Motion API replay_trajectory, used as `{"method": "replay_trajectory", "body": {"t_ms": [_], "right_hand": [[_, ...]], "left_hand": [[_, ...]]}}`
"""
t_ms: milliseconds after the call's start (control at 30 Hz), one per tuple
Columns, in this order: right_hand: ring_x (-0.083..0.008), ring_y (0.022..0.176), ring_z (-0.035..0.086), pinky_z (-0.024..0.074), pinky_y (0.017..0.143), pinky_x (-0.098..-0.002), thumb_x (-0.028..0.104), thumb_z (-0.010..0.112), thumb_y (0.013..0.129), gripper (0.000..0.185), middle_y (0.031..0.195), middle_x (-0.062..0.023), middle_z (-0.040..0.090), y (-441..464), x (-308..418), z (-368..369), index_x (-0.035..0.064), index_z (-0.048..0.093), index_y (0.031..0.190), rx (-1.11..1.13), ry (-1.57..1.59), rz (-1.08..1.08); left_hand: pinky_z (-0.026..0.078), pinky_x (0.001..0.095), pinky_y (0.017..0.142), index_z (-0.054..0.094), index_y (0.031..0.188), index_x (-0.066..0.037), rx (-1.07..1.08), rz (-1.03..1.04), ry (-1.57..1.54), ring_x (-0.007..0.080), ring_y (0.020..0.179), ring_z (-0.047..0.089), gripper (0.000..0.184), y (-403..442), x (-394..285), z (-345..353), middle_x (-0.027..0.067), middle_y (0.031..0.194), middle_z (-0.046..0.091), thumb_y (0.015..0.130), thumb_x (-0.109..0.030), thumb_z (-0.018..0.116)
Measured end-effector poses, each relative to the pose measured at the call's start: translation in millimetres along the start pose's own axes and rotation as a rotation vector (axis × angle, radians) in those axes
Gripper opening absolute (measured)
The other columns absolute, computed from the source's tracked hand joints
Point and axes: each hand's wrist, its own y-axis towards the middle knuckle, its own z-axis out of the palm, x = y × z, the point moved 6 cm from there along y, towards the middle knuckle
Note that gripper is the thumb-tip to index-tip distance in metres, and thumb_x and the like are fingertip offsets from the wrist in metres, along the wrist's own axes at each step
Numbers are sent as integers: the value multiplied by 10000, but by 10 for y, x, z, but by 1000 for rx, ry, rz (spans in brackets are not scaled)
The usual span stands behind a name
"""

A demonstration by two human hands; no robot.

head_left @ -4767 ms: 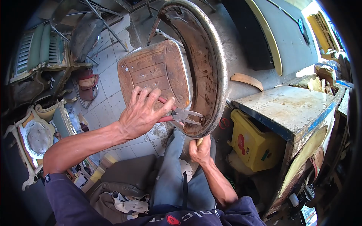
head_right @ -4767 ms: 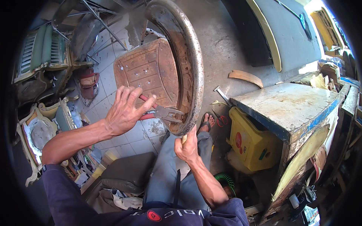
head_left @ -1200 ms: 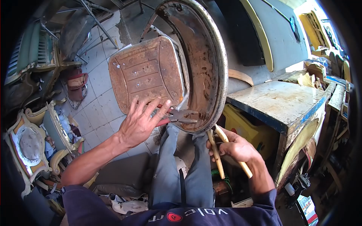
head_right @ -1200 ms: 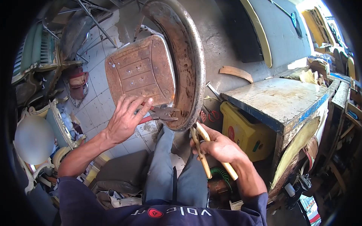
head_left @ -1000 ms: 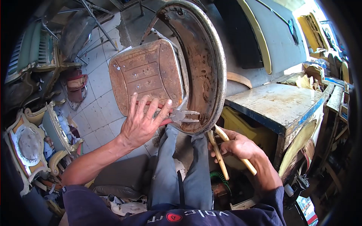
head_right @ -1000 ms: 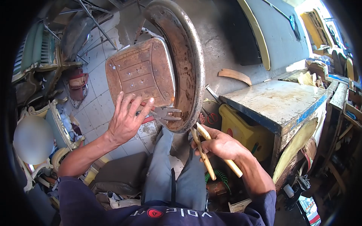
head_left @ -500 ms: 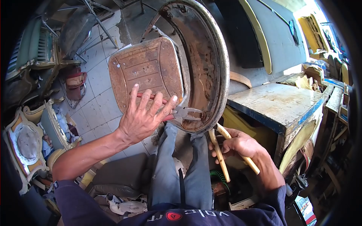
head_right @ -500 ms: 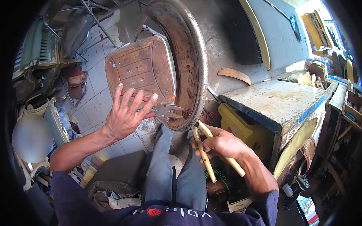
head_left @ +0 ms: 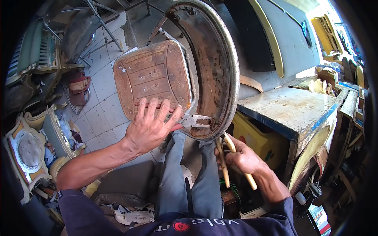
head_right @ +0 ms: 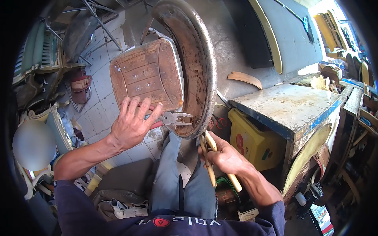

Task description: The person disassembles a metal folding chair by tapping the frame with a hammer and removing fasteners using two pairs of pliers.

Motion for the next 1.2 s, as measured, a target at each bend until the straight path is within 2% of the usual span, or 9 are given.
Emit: {"method": "replay_trajectory", "body": {"t_ms": [333,433,500,600,700,833,1033,1067,1200], "right_hand": [[-248,1019,647,505,957,-365,-78,524,816,619,1144,-128,657,1167,-841,208,-5,475,1429,-634,-201,-938],[-273,1049,658,494,989,-382,-89,540,817,586,1185,-147,672,1253,-738,338,-28,512,1399,-778,-591,-1230],[-422,1163,628,470,1052,-456,-90,549,787,728,1299,-244,611,1090,-773,256,-77,395,1498,-717,-368,-1096],[-194,993,617,503,895,-311,-65,510,816,724,1083,-85,610,713,-728,188,52,409,1523,-470,-231,-730],[-200,1009,609,517,902,-340,-57,527,822,814,1137,-76,605,373,-565,173,42,319,1603,-227,-44,-460],[-174,977,613,528,867,-318,-50,526,797,624,1101,-52,619,-8,-102,40,45,505,1413,-47,38,-123],[-217,942,691,620,840,-374,-40,496,818,689,1122,-128,658,-29,-3,-124,21,449,1503,68,156,21],[-284,948,701,641,838,-442,-98,490,720,634,1103,-181,653,-23,24,-144,-48,504,1351,41,185,29],[-305,947,721,656,832,-449,-106,490,714,567,1111,-210,655,24,-2,-260,-76,520,1279,83,209,78]], "left_hand": [[457,470,871,596,1390,-44,244,-161,-331,347,1037,560,476,-224,-82,130,173,1143,555,922,-125,633],[468,449,864,608,1380,-23,249,-144,-318,346,1038,567,507,-368,-106,129,179,1123,550,873,-25,624],[476,443,859,612,1376,-9,154,-105,-214,350,1033,574,532,-380,-73,80,183,1110,546,845,33,617],[485,477,925,546,1429,47,232,-304,-652,417,1035,576,687,-474,52,218,229,1143,542,749,142,520],[480,481,975,505,1475,43,280,-437,-970,433,1112,582,726,-464,-13,291,244,1178,547,756,144,506],[488,484,974,462,1523,17,128,-441,-1039,448,1094,589,766,-317,-185,234,250,1198,536,771,166,467],[501,444,1057,335,1638,-52,197,-332,-1119,426,1253,585,879,-338,-219,312,251,1359,534,801,187,453],[507,437,1059,319,1650,-69,270,-347,-1185,424,1275,581,887,-355,-221,355,254,1386,527,813,188,460],[503,440,1062,308,1656,-86,331,-496,-1336,415,1261,584,857,-376,-240,434,251,1376,529,858,165,498]]}}
